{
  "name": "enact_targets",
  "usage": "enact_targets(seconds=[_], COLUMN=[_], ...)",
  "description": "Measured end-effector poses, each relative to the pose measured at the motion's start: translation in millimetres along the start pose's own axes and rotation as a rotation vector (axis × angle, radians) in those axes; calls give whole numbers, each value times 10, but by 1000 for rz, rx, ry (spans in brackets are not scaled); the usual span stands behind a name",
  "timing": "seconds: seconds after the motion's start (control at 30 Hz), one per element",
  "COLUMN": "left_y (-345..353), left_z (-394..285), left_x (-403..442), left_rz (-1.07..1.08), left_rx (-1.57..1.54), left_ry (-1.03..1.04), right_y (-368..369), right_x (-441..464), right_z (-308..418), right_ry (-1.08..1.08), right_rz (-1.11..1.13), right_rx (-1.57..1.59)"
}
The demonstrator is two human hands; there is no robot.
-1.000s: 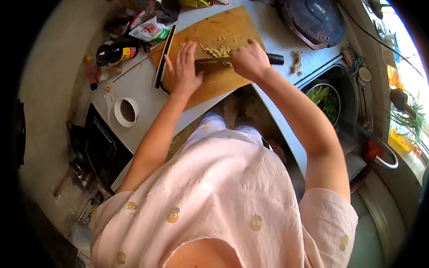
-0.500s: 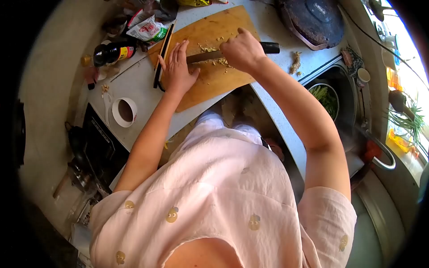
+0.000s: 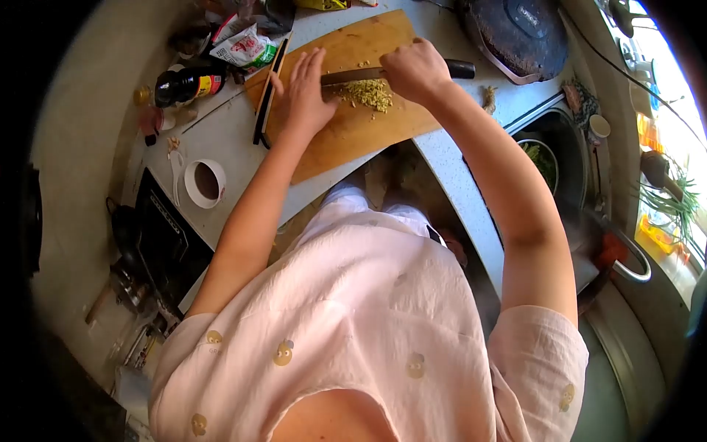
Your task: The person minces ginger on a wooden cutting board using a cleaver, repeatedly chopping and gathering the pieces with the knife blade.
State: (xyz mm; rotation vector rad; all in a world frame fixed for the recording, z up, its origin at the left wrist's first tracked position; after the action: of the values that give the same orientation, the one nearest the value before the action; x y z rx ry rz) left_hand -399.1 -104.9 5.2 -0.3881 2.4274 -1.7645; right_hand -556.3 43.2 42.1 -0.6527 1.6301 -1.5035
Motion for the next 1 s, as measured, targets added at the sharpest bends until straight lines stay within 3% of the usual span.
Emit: enact_targets(seconds=[0.07,0.17,0.27,0.33,0.4,0.47,0.53,0.63,0.67,0.73,0.83,0.9,0.93,1.0], left_y=[99,-10,32,-89,-89,53,-55,8,63,-98,37,29,-8,-45], left_z=[-128,-383,-148,-33,-8,-207,-417,-149,32,42,-217,-394,-452,-248], left_x=[79,57,53,55,29,-44,-81,-108,-104,-72,-157,-172,-220,-189], left_rz=[97,-11,126,131,128,94,66,109,68,113,118,24,4,181], left_rx=[109,99,113,-7,-27,184,150,39,63,-37,179,117,106,7], left_ry=[37,165,-11,-14,62,185,202,12,99,47,172,212,226,-22], right_y=[356,482,315,191,255,513,495,367,250,47,539,595,580,450], right_x=[-70,-162,-25,33,-144,-349,-351,-172,-116,-168,-436,-520,-512,-328], right_z=[-144,-290,-146,-6,31,-110,-165,-35,12,173,-41,-166,-171,10], right_ry=[50,24,-1,-5,22,56,34,-13,25,36,28,-14,1,-13], right_rz=[27,-46,56,91,1,-90,-66,-49,68,121,-84,-275,-213,-22], right_rx=[35,98,19,-126,-35,72,100,31,20,-48,97,253,247,31])
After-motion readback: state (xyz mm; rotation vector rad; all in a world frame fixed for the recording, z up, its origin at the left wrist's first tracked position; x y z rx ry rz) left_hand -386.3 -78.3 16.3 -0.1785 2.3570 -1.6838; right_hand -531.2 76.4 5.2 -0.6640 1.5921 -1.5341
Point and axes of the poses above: each hand's wrist, its own x-axis towards the middle knuckle, its own y-axis out of the palm, z = x × y, the point moved 1 cm from there along x, towards the middle knuckle, and after that the axes turned 11 degrees about y, right-handed, at the moved point
